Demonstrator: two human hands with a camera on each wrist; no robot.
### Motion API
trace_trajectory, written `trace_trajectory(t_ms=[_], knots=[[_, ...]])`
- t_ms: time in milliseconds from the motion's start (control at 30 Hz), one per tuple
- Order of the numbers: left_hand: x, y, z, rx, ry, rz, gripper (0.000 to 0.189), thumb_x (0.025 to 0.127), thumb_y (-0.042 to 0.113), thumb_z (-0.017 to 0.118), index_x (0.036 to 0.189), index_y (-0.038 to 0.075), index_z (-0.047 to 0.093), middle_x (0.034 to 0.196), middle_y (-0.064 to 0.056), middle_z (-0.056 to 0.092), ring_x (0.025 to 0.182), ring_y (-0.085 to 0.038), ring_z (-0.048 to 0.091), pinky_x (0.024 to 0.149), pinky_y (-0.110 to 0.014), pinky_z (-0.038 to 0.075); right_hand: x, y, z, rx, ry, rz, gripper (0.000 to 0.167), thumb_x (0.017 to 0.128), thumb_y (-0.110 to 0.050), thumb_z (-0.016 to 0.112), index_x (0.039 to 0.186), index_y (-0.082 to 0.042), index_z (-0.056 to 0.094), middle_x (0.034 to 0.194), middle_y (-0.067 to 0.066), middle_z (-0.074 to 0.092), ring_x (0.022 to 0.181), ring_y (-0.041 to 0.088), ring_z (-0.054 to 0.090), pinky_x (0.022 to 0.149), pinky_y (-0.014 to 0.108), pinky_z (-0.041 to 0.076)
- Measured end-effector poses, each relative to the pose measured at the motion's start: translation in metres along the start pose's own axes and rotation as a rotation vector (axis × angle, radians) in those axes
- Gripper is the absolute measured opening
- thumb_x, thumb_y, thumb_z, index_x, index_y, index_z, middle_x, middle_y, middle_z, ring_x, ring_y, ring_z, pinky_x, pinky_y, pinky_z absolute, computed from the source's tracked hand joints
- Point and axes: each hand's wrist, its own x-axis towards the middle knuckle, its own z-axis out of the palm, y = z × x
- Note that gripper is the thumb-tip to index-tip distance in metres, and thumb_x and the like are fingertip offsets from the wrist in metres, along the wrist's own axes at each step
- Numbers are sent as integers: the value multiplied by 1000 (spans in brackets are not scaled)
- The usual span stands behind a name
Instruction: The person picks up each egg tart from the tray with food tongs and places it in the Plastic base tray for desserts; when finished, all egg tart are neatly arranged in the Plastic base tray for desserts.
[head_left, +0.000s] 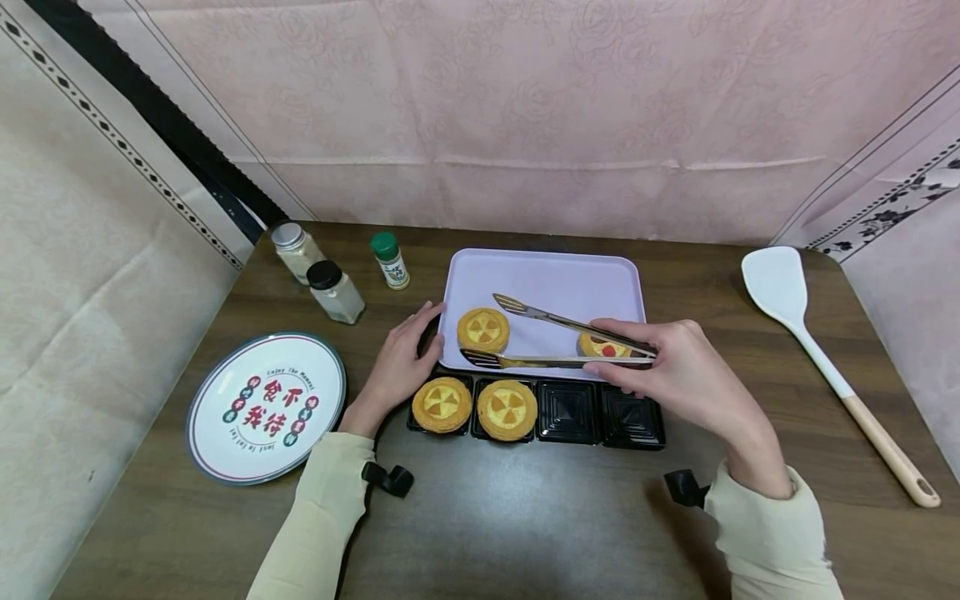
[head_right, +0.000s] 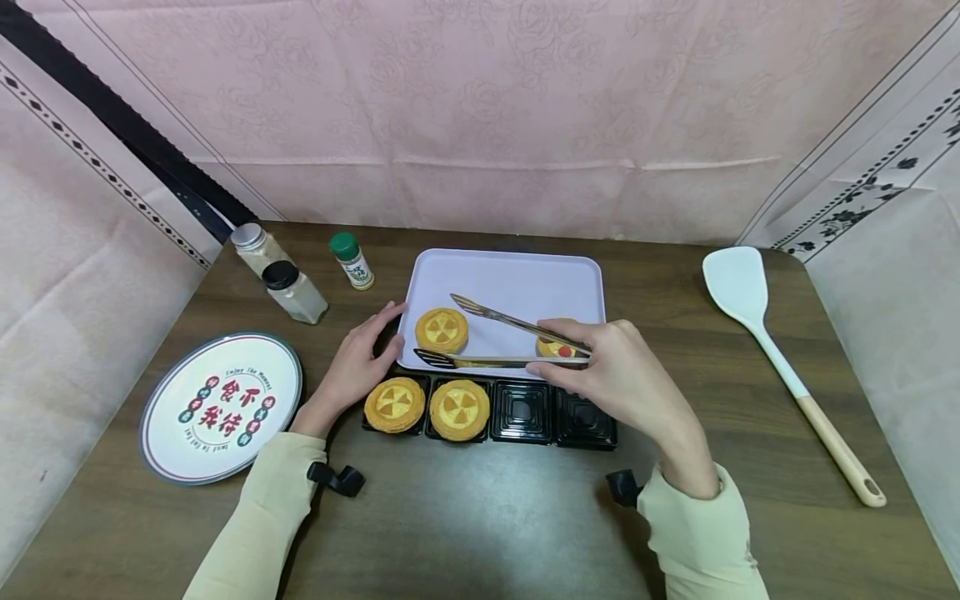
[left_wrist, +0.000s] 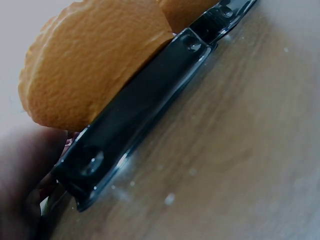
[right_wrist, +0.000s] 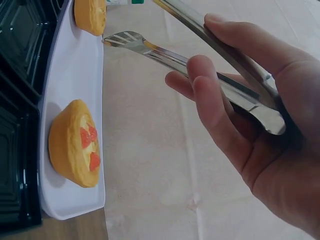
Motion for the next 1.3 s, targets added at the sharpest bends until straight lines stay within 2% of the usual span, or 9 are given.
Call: trace_trajectory(t_ms=[267, 500, 733, 1033, 1300], knots=[[0, 0, 0, -5, -1, 1, 47, 100, 19, 55, 145, 10, 47, 149, -15, 43, 139, -26, 36, 110, -51, 30, 3, 3, 5, -55, -1, -26, 43, 86, -33, 76, 124, -13, 69, 72, -9, 65, 51, 3, 56, 44, 22, 44], [0, 1, 0, -1, -5, -1, 47, 100, 21, 54, 146, 10, 47, 149, -14, 43, 139, -26, 35, 110, -51, 30, 5, 3, 10, -97, 2, -52, 31, 86, -32, 77, 114, -20, 71, 67, -15, 60, 53, 3, 54, 46, 23, 43], [0, 1, -1, -1, -7, -6, 48, 100, 20, 55, 146, 11, 47, 149, -13, 43, 140, -25, 35, 111, -51, 29, 6, 3, 11, -54, -28, -33, 29, 87, -25, 77, 114, -20, 70, 67, -13, 62, 48, 2, 55, 40, 24, 43], [0, 2, -1, 9, 1, 8, 46, 100, 19, 54, 145, 8, 48, 147, -16, 44, 139, -27, 37, 111, -51, 27, 6, 3, 13, -37, -55, -34, 30, 87, -25, 76, 116, -17, 71, 68, -12, 63, 47, 0, 55, 39, 24, 45], [0, 1, -1, 11, 4, 11, 47, 100, 19, 54, 145, 8, 48, 147, -16, 44, 139, -27, 37, 111, -51, 27, 5, 3, 12, -3, -67, -13, 30, 88, -24, 76, 116, -16, 71, 68, -9, 64, 47, 5, 58, 38, 24, 45]])
